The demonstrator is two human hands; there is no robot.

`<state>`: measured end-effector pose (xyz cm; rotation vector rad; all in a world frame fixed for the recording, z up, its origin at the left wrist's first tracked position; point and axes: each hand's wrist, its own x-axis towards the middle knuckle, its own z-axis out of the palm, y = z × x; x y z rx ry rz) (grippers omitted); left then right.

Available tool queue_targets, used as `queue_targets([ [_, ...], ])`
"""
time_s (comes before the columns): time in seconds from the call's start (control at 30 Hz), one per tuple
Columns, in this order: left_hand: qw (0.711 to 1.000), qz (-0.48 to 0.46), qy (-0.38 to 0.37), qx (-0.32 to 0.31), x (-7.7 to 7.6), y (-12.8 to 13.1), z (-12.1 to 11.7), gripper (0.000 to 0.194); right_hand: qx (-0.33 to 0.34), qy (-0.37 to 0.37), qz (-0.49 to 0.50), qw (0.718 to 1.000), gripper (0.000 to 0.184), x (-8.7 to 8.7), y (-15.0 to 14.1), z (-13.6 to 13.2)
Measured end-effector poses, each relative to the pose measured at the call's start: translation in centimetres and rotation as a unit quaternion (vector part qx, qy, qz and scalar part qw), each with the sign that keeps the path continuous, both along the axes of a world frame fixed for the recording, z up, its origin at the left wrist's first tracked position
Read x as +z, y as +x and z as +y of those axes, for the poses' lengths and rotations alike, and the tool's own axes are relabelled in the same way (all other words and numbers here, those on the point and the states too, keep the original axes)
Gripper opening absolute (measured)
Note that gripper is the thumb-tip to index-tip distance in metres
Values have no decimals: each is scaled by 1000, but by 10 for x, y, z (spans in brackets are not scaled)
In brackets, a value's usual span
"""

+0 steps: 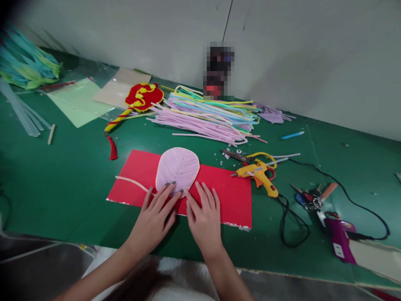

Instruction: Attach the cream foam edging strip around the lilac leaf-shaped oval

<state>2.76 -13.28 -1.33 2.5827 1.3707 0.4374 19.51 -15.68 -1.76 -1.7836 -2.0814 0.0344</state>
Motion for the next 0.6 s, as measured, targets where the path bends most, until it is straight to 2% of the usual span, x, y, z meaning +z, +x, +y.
queue_targets([
  [0.3, 1000, 4, -3, -4, 0, -1, 0, 41, 0, 3, 3, 1000, 39, -1, 0, 0],
  [0.6, 1000, 12, 1, 21, 0, 0, 0, 43, -7, 11, 17, 1000, 37, 1, 0, -1],
])
